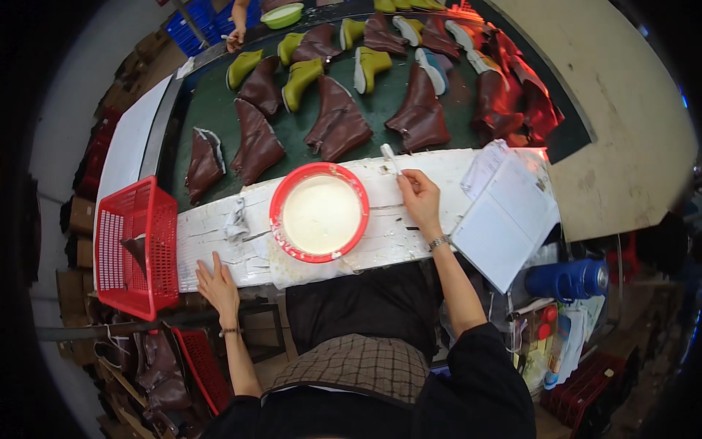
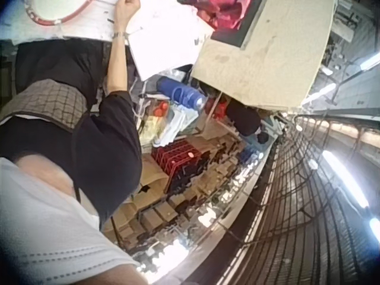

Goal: Applying glue to the interior edges of leather shoe components using a small brush.

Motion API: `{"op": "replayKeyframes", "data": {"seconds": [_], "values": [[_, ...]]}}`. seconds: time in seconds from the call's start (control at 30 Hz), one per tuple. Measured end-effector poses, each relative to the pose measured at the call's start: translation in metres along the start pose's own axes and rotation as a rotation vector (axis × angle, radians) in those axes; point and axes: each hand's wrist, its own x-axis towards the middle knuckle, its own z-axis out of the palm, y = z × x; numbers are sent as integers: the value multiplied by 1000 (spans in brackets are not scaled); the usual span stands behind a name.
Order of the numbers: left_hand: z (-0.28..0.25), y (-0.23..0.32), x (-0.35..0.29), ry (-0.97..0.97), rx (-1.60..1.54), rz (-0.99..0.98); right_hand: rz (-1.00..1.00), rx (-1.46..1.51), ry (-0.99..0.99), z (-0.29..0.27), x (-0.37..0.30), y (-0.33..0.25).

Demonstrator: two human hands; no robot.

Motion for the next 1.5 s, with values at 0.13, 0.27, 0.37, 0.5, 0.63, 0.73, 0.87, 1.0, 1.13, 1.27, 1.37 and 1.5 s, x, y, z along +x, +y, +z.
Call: {"op": "replayKeyframes", "data": {"seconds": [0.13,0.27,0.37,0.5,0.63,0.73,0.87,1.0,1.13,1.27,1.37,1.5], "values": [[-13,-21,-52,43,1,19,-18,-53,-66,12,2,10],[-38,-14,-87,107,-195,156,-30,-197,3,-3,-5,13],[-81,0,-98,11,-378,70,-23,-137,-9,-25,-7,19],[-147,-14,-130,305,-530,-154,-30,-68,-121,-18,-7,3],[-201,-56,-135,659,-359,-278,-24,-86,-149,-17,-2,8],[-230,-124,-136,812,-93,-432,-31,-91,-152,-12,-1,4],[-243,-190,-130,294,322,-321,-42,-112,-141,-10,-4,-2],[-216,-189,-109,-95,323,-228,-54,-149,-131,-8,-7,-4],[-204,-204,-91,-199,450,-296,-51,-133,-144,-10,-7,-6],[-254,-167,-73,151,299,-302,-24,-132,-137,-5,-9,-8],[-276,-125,-42,444,167,-100,-37,-163,-147,-5,-9,-8],[-258,-101,50,716,133,90,-56,-196,-185,-10,-8,-9]]}}
